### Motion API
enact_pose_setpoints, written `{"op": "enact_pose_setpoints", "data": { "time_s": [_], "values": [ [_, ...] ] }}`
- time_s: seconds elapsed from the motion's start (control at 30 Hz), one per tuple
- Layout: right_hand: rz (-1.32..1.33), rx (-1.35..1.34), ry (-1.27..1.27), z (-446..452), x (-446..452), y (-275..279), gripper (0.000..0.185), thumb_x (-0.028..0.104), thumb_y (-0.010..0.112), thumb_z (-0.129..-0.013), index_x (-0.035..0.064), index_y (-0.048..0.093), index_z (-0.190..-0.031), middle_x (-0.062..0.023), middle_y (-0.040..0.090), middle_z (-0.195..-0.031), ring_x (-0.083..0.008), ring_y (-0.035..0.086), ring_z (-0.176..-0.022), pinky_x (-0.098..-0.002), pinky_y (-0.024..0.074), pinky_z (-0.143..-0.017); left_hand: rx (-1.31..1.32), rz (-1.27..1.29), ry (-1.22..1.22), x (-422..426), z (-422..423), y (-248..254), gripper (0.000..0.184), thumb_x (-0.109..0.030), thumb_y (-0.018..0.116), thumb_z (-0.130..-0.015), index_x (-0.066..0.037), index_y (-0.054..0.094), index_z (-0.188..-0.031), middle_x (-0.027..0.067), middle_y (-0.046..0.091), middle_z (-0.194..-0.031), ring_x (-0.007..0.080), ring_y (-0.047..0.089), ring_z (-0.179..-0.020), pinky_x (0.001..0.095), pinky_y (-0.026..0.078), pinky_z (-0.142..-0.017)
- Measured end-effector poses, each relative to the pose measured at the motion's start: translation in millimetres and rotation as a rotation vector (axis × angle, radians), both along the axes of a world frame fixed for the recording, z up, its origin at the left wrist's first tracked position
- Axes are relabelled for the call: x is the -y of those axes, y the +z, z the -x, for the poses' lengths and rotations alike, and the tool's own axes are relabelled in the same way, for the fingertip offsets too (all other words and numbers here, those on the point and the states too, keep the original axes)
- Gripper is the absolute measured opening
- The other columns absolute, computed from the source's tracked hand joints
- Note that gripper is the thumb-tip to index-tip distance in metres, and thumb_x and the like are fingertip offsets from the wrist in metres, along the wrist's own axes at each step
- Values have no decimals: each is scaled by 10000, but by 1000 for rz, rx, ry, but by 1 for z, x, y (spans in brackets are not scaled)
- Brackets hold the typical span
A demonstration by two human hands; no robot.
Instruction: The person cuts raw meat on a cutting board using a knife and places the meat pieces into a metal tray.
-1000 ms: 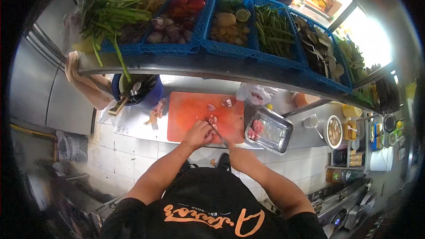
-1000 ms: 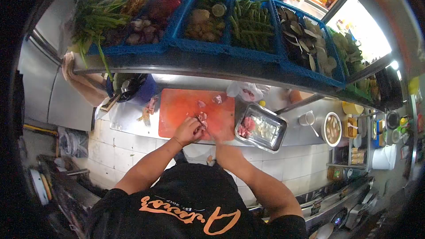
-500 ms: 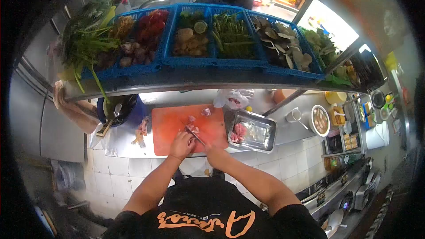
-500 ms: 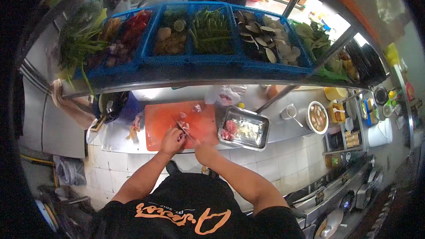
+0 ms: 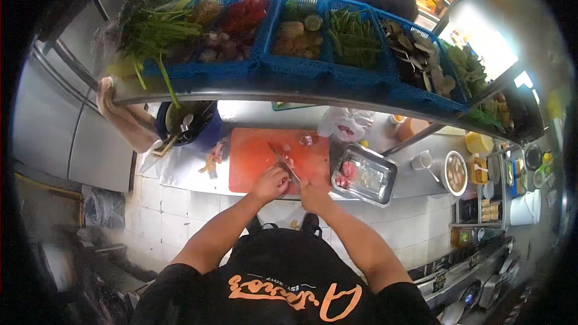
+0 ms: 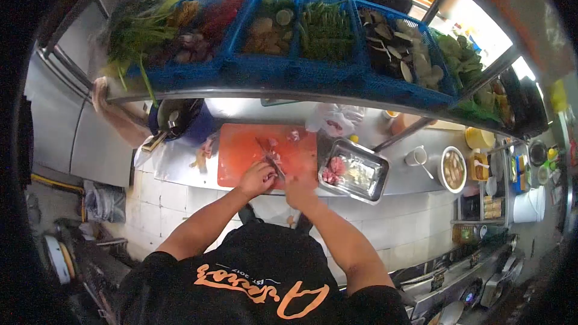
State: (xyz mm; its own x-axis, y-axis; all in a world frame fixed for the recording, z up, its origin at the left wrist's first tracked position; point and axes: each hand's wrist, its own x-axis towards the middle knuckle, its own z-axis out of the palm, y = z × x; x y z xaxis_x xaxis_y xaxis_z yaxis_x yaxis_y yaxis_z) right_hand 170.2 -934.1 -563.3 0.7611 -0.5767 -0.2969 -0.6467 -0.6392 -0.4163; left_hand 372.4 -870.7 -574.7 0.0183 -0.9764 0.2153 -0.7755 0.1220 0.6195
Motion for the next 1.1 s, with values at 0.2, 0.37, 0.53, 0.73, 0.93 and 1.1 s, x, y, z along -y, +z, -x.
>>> {"op": "enact_pose_setpoints", "data": {
  "time_s": [0.2,0.37,0.53,0.73,0.93,1.1],
  "values": [
    [-46,-36,-13,22,-15,92,458,56,575,-839,-91,445,-1253,-304,691,-889,-464,698,-825,-570,545,-712,-85,124,10,-5,3,14,233,-68,680,-787,-70,661,-1019,120,654,-1045,332,627,-967,439,520,-851],
    [-212,-250,4,26,-20,102,670,296,803,-782,-60,424,-1205,-305,695,-946,-473,696,-907,-543,543,-798,-77,165,-18,-2,3,13,302,-61,678,-786,-72,679,-1088,127,667,-1148,332,637,-1054,431,523,-920],
    [-150,-104,-40,5,-17,40,330,48,532,-858,-86,439,-1144,-297,690,-856,-450,708,-837,-550,554,-717,-8,71,4,1,-1,3,298,-95,686,-788,-61,682,-1084,133,671,-1147,330,636,-1070,433,514,-953],
    [-74,-3,-2,-27,5,38,211,46,472,-889,-62,471,-1070,-322,680,-872,-477,696,-866,-555,548,-750,53,226,9,5,-6,-14,261,-114,699,-779,-45,667,-1028,141,644,-1018,349,622,-981,461,510,-900],
    [-82,-15,11,10,-1,35,233,52,503,-881,-67,471,-1078,-311,689,-887,-475,695,-853,-558,541,-751,22,235,219,5,4,-2,241,-109,713,-766,-50,674,-996,143,618,-986,364,602,-951,467,508,-865],
    [-180,-156,11,28,-12,72,289,67,522,-885,-72,458,-1131,-320,688,-898,-473,692,-863,-567,535,-750,139,190,244,4,2,-9,190,-137,703,-780,-60,682,-952,135,616,-979,354,596,-943,477,498,-863]
  ]
}}
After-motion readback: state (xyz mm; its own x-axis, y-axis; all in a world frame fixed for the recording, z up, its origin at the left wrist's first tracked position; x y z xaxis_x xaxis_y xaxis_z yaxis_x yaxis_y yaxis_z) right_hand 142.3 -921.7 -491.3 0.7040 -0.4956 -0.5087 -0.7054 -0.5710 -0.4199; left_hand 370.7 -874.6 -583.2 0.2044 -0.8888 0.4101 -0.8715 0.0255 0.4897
